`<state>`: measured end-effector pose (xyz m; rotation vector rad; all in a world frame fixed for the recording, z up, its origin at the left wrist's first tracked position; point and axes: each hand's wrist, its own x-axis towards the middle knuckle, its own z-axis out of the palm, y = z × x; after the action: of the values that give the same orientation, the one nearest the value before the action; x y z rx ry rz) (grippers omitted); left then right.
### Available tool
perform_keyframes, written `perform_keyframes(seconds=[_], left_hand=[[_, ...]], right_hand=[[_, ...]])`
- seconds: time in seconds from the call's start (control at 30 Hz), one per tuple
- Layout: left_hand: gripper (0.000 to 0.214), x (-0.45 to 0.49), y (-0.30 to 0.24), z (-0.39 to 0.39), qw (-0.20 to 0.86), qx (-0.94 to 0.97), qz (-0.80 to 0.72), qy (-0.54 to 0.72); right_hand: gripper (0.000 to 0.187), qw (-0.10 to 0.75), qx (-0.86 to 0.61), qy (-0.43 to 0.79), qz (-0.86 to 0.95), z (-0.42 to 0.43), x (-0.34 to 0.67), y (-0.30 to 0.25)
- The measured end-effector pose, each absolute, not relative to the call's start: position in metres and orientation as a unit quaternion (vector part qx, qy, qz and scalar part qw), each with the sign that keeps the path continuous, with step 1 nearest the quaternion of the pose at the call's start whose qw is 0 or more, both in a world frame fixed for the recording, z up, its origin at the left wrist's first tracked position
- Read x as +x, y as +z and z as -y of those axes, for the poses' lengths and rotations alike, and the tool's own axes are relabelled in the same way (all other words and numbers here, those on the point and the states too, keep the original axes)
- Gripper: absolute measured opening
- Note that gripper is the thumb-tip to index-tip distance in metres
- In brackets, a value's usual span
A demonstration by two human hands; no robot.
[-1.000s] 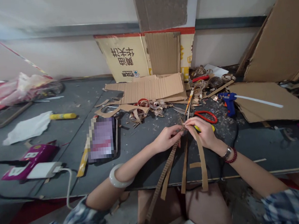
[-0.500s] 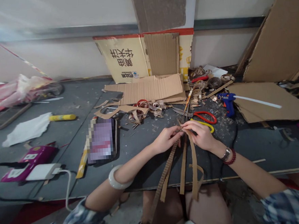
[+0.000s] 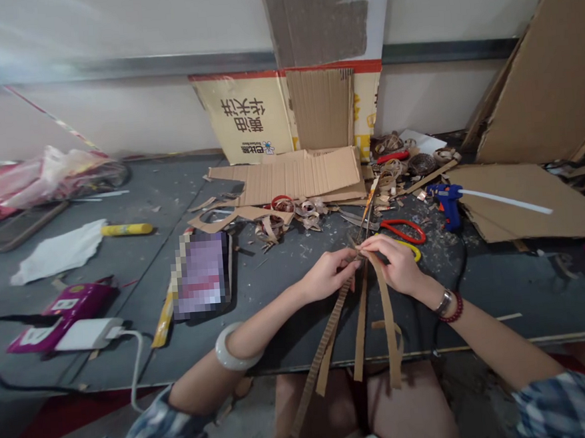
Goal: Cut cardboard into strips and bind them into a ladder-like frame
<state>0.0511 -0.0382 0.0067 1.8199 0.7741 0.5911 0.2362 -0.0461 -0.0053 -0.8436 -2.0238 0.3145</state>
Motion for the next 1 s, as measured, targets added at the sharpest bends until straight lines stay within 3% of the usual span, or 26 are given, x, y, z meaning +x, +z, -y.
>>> perform_keyframes(seconds=[1.0], left_hand=[[0.029,0.0516,0.0066,0.0381,0.504,0.76,-0.331,0.243]], right_hand=[[0.013,0.444,-0.342,0.098,0.823,0.0448,0.2383,-0.007]])
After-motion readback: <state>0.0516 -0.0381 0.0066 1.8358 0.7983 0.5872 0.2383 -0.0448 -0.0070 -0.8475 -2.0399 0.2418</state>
